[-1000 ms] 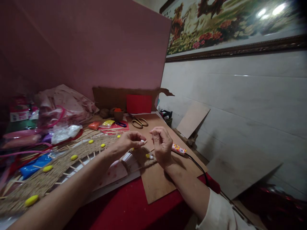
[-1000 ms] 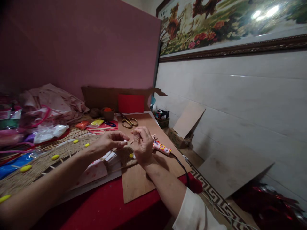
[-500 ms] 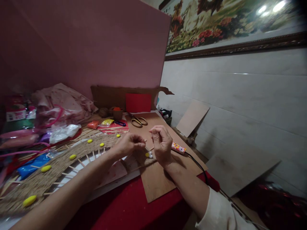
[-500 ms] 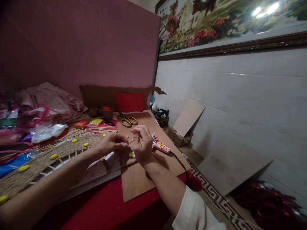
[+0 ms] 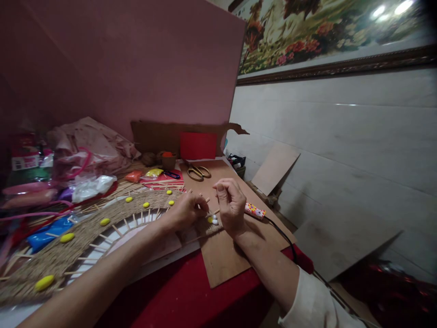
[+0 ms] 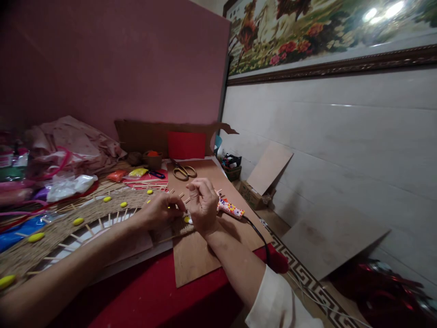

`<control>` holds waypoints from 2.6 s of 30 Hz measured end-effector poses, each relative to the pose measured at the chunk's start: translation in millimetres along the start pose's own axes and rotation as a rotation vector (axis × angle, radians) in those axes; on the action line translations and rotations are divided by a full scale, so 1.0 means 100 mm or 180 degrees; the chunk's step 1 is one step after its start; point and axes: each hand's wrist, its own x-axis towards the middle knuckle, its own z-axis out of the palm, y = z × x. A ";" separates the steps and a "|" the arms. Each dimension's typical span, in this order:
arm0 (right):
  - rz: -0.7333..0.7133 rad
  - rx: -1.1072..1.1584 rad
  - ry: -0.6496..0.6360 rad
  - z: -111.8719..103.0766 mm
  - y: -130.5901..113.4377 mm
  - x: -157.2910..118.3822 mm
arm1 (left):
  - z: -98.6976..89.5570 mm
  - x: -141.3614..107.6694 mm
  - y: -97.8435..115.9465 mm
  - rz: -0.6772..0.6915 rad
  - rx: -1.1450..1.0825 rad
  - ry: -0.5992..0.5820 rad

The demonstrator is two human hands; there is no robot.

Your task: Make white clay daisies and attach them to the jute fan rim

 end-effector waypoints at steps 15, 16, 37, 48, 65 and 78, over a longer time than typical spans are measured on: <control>-0.0024 0.0021 -0.0030 0.00 -0.01 -0.01 | 0.03 -0.01 -0.01 0.0222 0.0356 0.0077; -0.0029 0.0026 -0.0032 0.00 -0.01 -0.01 | 0.03 -0.01 -0.01 0.0245 0.0357 0.0070; 0.0020 0.0052 -0.0093 -0.01 -0.02 -0.01 | 0.05 -0.04 0.05 0.0223 0.0522 0.0011; 0.0016 0.0042 -0.0068 0.00 -0.03 -0.01 | 0.07 -0.03 0.00 0.0523 0.0567 -0.0042; 0.0007 0.0018 -0.0101 -0.01 -0.03 -0.01 | 0.09 -0.12 0.05 0.0447 0.1361 0.0066; 0.0002 0.0040 -0.0092 0.00 -0.03 -0.01 | 0.09 -0.15 0.01 0.0689 0.1240 0.0208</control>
